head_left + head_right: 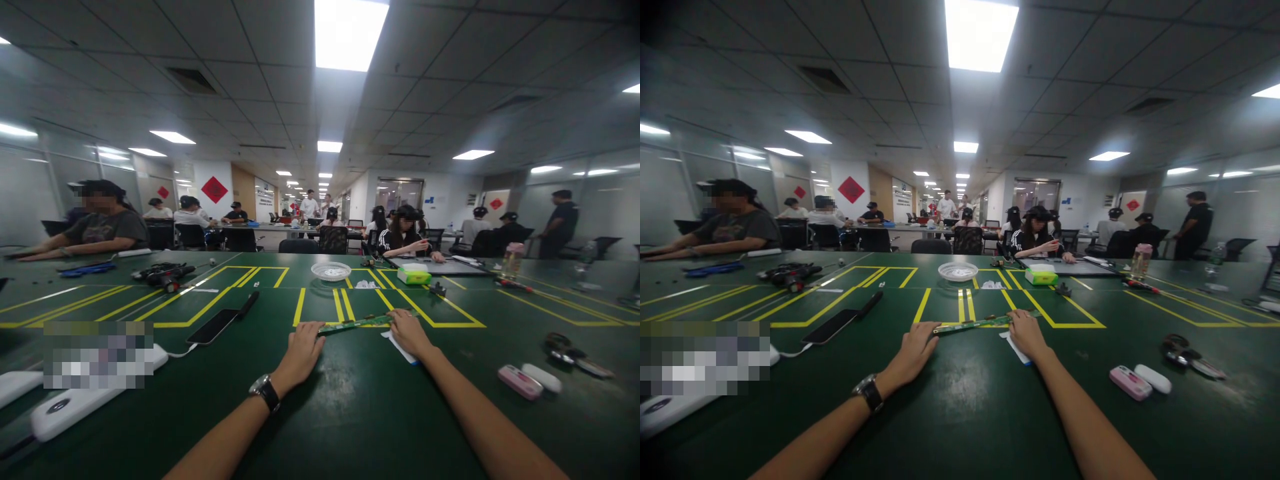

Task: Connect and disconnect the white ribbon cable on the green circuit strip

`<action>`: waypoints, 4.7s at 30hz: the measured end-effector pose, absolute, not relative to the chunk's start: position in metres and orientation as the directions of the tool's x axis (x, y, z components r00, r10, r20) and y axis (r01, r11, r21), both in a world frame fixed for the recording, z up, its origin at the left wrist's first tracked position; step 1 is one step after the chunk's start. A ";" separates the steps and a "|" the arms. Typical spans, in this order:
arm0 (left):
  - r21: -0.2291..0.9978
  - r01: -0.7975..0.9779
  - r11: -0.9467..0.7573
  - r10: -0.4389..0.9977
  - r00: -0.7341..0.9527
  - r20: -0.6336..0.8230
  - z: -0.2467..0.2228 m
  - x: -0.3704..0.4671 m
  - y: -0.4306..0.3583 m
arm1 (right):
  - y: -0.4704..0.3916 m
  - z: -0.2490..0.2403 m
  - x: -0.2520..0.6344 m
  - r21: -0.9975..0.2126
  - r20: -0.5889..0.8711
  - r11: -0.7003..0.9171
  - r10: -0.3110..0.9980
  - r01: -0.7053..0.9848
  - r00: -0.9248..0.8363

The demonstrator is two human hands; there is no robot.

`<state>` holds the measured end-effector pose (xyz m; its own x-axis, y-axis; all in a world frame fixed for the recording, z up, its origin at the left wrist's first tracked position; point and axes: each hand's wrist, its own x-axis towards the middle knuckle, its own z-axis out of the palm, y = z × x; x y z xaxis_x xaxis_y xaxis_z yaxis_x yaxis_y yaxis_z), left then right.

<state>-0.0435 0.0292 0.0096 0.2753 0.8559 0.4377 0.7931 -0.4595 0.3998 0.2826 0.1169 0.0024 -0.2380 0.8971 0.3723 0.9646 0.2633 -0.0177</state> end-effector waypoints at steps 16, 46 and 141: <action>0.355 0.797 -0.488 0.854 0.352 0.384 0.005 -0.036 0.024 | 0.117 0.000 0.274 -0.084 0.196 0.276 0.946 0.957 -0.256; 0.287 0.727 -0.624 0.778 0.539 0.323 0.009 -0.033 0.018 | 0.044 0.033 0.177 -0.274 0.295 0.859 0.502 0.431 -0.813; 0.192 0.797 -0.573 0.819 0.568 0.086 0.003 -0.043 0.029 | 0.076 -0.005 0.176 -0.296 0.368 0.648 0.755 0.702 -0.542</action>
<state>-0.0428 0.0287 0.0027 0.5676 0.8188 0.0855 0.7971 -0.5726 0.1919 0.1757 0.0757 -0.0050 -0.5420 0.7554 0.3682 0.7017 0.6479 -0.2963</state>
